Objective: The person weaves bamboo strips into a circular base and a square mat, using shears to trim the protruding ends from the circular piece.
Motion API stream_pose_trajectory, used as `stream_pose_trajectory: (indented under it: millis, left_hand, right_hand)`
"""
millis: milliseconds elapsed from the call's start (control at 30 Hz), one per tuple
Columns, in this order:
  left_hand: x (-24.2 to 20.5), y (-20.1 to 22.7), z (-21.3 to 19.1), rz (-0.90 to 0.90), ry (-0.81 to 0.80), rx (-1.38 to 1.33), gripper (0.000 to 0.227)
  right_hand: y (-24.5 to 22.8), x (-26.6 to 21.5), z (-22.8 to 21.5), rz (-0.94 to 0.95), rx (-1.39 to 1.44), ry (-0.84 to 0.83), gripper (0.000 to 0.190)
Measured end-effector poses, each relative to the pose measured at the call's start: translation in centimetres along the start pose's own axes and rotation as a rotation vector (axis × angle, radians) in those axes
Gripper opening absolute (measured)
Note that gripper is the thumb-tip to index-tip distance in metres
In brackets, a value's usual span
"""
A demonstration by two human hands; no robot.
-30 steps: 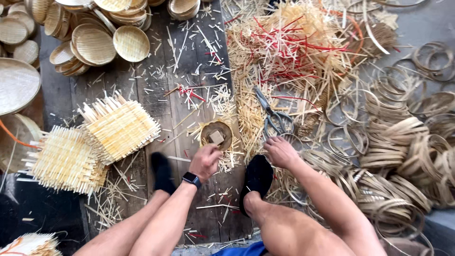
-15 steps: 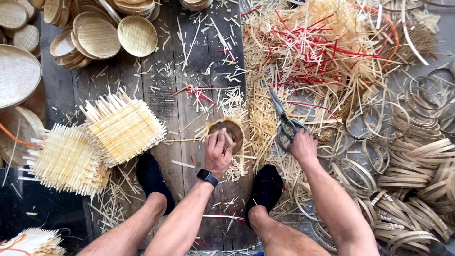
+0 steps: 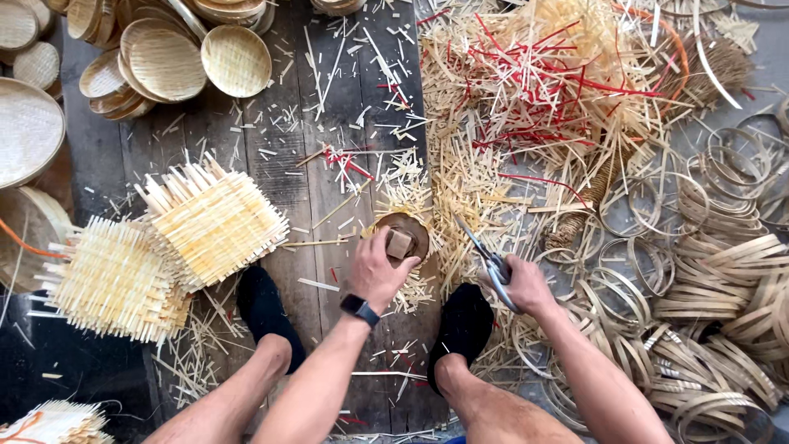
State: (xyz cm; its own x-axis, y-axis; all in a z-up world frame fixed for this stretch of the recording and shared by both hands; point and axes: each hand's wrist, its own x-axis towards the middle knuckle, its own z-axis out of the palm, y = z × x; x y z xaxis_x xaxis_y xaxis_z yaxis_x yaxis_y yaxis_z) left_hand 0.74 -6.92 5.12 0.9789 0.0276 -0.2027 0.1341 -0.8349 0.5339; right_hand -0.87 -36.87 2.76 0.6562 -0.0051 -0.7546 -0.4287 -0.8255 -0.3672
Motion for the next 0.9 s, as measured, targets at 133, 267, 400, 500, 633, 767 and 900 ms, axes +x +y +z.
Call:
stream_pose_trajectory:
  millis: [133,267,400,500,633,767,900]
  left_hand:
    - [0.0,-1.3,3.9,0.142,0.185,-0.082,0.057]
    - [-0.1,-2.6,5.2,0.264,0.168,-0.090,0.053]
    - [0.2,-2.2,3.8,0.281,0.114,-0.091,0.052]
    - [0.4,-2.4,3.3,0.313,0.091,-0.059,0.050]
    - [0.9,-2.8,3.4,0.380,0.052,-0.068,0.051]
    - [1.5,-2.3,2.1,0.512,0.059,0.031,0.052]
    - [0.0,0.5,1.9,0.271,0.183,0.219,0.047]
  right_hand:
    - [-2.3,-0.3,-0.7,-0.348,-0.300,0.341,0.071]
    - [-4.2,2.1,-1.0,-0.405,-0.531,0.295,0.073]
    - [-3.4,4.0,-0.1,-0.284,-0.632,0.208,0.055]
    - [-0.5,5.2,0.1,-0.324,-0.637,0.234,0.033]
    - [-1.1,4.8,-0.1,-0.444,-0.652,0.386,0.045]
    - [-2.1,6.3,1.7,-0.409,-0.675,0.415,0.037]
    - [1.6,7.9,1.7,-0.358,-0.701,0.278,0.031]
